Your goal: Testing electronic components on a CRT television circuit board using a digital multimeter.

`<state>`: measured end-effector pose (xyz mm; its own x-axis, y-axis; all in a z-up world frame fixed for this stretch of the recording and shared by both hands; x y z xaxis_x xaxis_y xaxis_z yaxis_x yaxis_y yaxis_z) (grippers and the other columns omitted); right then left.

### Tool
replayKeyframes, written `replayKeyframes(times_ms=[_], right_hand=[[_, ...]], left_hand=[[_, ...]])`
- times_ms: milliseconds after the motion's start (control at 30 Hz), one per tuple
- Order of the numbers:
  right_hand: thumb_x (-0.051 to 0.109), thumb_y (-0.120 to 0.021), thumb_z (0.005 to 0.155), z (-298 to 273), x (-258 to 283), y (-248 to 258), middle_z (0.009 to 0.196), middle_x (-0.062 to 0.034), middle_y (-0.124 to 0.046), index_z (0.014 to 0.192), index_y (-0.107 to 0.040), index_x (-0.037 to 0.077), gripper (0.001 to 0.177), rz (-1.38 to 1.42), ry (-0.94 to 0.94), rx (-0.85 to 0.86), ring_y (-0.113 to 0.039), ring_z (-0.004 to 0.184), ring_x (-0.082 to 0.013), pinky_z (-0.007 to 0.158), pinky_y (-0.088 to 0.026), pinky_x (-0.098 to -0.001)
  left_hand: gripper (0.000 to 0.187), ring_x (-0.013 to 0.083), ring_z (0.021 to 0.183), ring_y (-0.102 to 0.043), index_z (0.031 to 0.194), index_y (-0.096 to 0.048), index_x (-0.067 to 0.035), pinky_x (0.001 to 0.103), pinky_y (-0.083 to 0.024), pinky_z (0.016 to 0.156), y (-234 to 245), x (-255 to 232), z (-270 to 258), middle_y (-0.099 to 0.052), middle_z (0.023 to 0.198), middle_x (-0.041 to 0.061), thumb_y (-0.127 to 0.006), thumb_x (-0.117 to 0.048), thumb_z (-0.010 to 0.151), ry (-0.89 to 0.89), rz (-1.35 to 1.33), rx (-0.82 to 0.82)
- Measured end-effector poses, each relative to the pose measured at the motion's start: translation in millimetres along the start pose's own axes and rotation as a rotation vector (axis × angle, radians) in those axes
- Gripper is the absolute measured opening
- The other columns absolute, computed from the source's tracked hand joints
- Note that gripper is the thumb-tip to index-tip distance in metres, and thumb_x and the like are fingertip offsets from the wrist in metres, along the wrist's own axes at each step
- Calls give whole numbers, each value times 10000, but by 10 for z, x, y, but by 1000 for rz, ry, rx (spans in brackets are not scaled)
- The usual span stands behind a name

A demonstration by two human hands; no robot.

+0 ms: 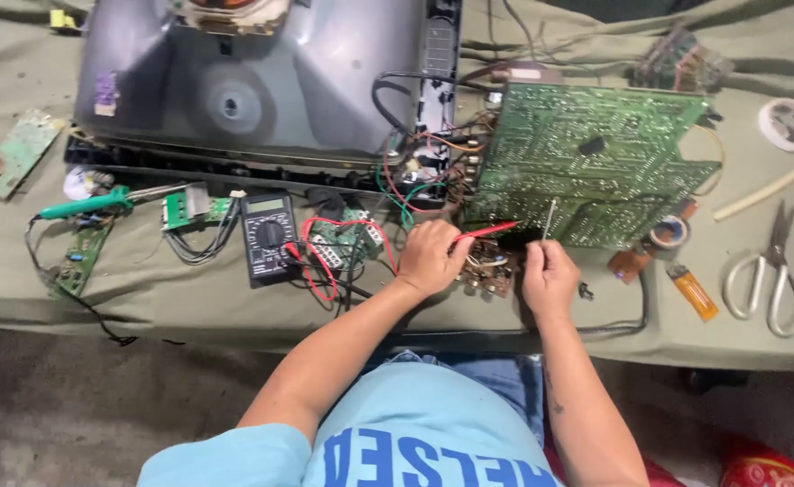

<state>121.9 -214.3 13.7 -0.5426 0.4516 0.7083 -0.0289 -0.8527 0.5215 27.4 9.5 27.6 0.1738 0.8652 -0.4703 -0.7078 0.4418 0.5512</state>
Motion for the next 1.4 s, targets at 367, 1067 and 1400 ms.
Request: replayKeyframes(times_ms=[367, 1067, 1400], right_hand=[[214, -656, 1089, -35, -70, -67, 747, -166, -645, 944, -711, 109, 187, -54, 9, 2, -667, 779, -409, 705, -521, -442], [353, -709, 995, 11, 133, -111, 700, -116, -655, 897, -705, 168, 209, -303, 10, -11, -695, 755, -360, 671, -545, -464], [393, -700, 959, 16, 32, -151, 661, -97, -656, 836, -674, 195, 235, -264, -4, -3, -704, 728, -341, 665, -560, -447]], left_hand=[[239, 298, 701, -630, 854, -580, -171, 423, -519, 664, -73, 47, -74, -524, 732, 37, -616, -377, 970, 27, -33, -38], [183, 313, 767, -656, 989, -625, -192, 442, -526, 701, -43, 54, -31, -581, 792, 39, -574, -364, 1026, 31, -43, 85], [149, 286, 778, -667, 1026, -652, -196, 414, -535, 719, -82, 52, -66, -615, 817, 20, -615, -341, 1015, 38, -21, 51]])
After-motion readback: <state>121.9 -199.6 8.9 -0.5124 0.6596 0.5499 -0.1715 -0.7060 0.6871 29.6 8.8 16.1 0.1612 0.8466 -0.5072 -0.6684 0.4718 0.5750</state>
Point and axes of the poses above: each hand's wrist, its own z-axis towards the middle knuckle, its own y-axis out of the back of the hand, x = y × z, the point moved 4 cm from there along z, towards the middle knuckle
